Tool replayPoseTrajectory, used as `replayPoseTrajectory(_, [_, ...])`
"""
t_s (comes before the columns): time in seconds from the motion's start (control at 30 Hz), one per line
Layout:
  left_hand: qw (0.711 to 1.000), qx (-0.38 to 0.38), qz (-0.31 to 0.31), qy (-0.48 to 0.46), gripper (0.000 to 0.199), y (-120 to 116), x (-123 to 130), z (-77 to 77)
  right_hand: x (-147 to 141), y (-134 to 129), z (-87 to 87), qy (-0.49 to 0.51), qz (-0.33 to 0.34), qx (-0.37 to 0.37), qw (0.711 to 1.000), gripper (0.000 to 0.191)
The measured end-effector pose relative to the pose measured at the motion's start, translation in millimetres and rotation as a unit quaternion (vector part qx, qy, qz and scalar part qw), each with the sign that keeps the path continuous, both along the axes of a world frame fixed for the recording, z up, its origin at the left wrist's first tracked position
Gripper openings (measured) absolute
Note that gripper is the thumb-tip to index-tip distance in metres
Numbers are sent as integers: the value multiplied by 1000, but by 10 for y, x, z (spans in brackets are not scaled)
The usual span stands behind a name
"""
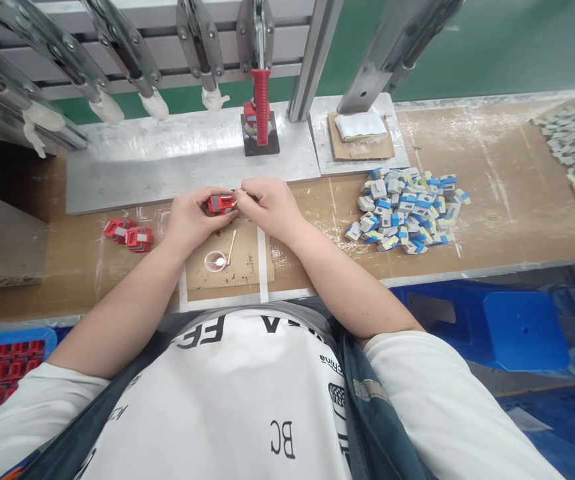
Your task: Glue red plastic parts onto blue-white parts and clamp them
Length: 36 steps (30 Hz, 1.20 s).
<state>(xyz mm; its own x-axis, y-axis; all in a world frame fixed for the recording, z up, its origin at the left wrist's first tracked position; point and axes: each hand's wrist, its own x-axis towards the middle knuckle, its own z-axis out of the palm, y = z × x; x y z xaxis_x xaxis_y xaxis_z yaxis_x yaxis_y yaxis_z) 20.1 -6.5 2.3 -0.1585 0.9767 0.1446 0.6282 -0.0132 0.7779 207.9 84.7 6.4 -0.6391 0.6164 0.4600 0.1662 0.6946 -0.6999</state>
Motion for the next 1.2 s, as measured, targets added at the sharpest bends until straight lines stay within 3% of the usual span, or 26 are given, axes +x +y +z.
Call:
replayPoseTrajectory(0.2, [999,1,-13,36,34,7,18,12,-11,-24,40,0,67,30,997,44])
replayPoseTrajectory(0.4, [1000,4,-1,-11,38,35,-9,1,57,-128,129,26,37,13,999,48])
replayPoseTrajectory(0.47, [999,13,14,-45,41,40,-45,7,64,-274,214,-48,93,17,994,46])
replayPoseTrajectory(0.57, [996,35,44,-75,43,32,-91,29,11,-527,328,-227,161,47,959,41])
replayPoseTrajectory(0.67, [991,52,66,-102,40,18,-104,48,29,-655,391,-327,130,86,932,42])
replayPoseTrajectory(0.73, [988,53,77,-122,38,14,-96,54,221,-641,436,-328,66,112,936,46])
replayPoseTrajectory(0.83, [980,45,86,-173,39,22,-80,53,836,-539,524,-297,-95,144,939,40])
replayPoseTrajectory(0.9, [973,43,89,-208,41,36,-71,52,1346,-449,556,-303,-205,154,918,32])
replayPoseTrajectory(0.93, [970,44,90,-219,42,44,-68,55,1583,-405,551,-319,-229,158,906,29])
replayPoseTrajectory(1.07, [967,48,86,-237,46,53,-46,100,2171,-274,387,-368,-192,152,897,27])
replayPoseTrajectory(1.2, [967,41,78,-241,49,19,2,206,2204,-218,219,-343,-186,164,906,26])
